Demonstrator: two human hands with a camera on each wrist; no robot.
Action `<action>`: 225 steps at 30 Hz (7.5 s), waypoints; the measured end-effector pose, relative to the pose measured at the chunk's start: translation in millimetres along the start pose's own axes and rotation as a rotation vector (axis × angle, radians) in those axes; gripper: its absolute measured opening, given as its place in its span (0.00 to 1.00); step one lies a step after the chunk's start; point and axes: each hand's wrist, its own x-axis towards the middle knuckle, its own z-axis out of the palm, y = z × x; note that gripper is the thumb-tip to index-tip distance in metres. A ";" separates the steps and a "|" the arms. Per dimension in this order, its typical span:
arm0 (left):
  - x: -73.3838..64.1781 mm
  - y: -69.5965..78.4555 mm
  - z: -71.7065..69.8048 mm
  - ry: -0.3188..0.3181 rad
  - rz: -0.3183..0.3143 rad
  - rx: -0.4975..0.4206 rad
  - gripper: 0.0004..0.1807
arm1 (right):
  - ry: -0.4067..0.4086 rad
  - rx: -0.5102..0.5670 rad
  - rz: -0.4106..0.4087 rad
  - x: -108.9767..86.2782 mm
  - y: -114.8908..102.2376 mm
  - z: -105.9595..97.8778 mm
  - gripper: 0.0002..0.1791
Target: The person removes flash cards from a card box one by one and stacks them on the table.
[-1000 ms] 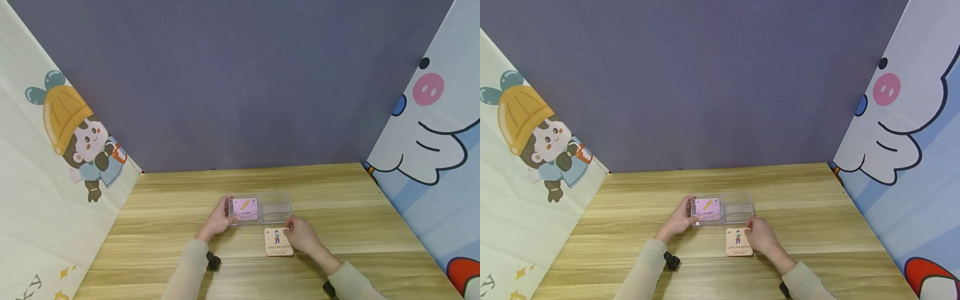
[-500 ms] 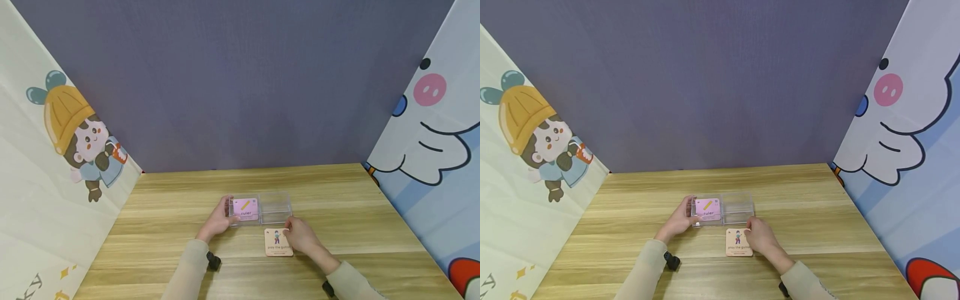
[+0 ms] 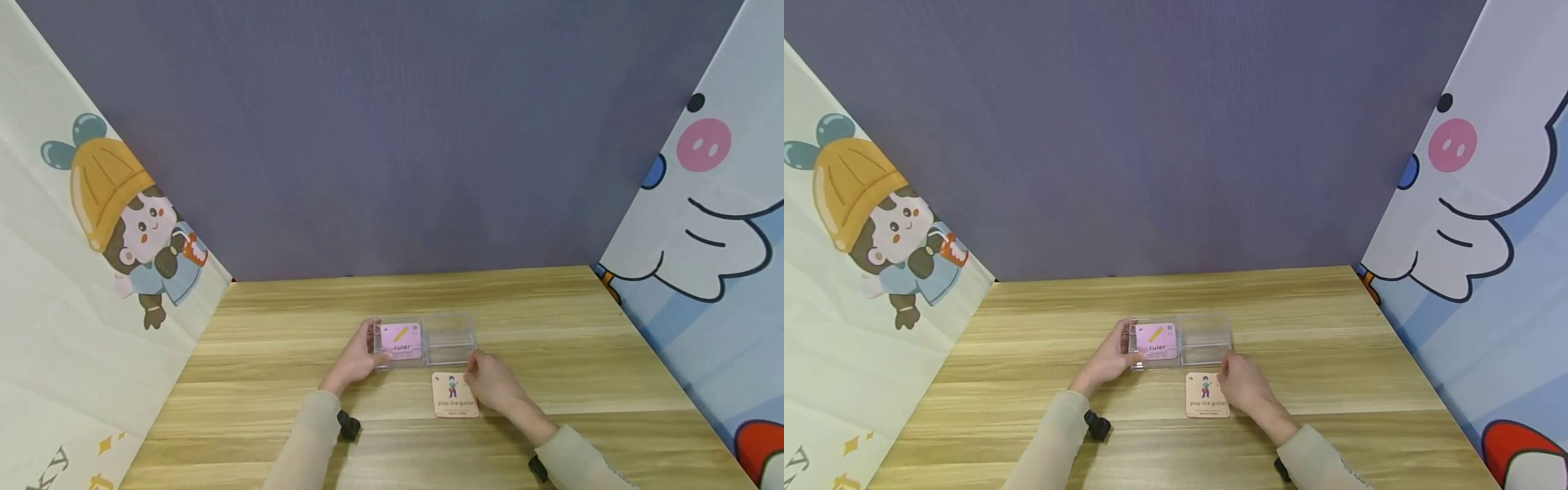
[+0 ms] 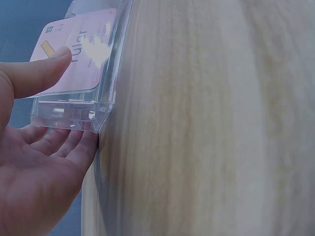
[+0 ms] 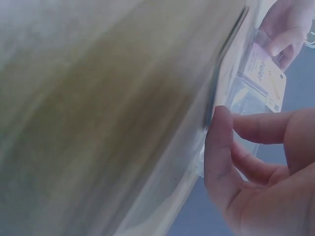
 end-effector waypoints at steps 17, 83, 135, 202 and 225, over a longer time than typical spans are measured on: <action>-0.2 -0.5 -0.2 -0.008 -0.003 -0.005 0.45 | 0.038 -0.055 -0.097 2.6 -14.0 -12.0 0.04; 0.2 0.4 0.7 -0.008 0.003 -0.013 0.45 | 0.225 0.110 -0.327 32.9 -73.8 -21.5 0.17; -0.6 1.2 2.3 -0.015 0.003 -0.012 0.45 | 0.165 0.115 -0.214 59.4 -74.8 9.4 0.15; 1.2 -2.6 2.5 -0.011 -0.012 -0.021 0.44 | 0.145 0.161 -0.227 67.3 -70.5 22.5 0.08; 5.6 -5.9 3.9 0.005 0.015 -0.042 0.43 | 0.206 0.229 -0.196 71.3 -69.9 18.5 0.09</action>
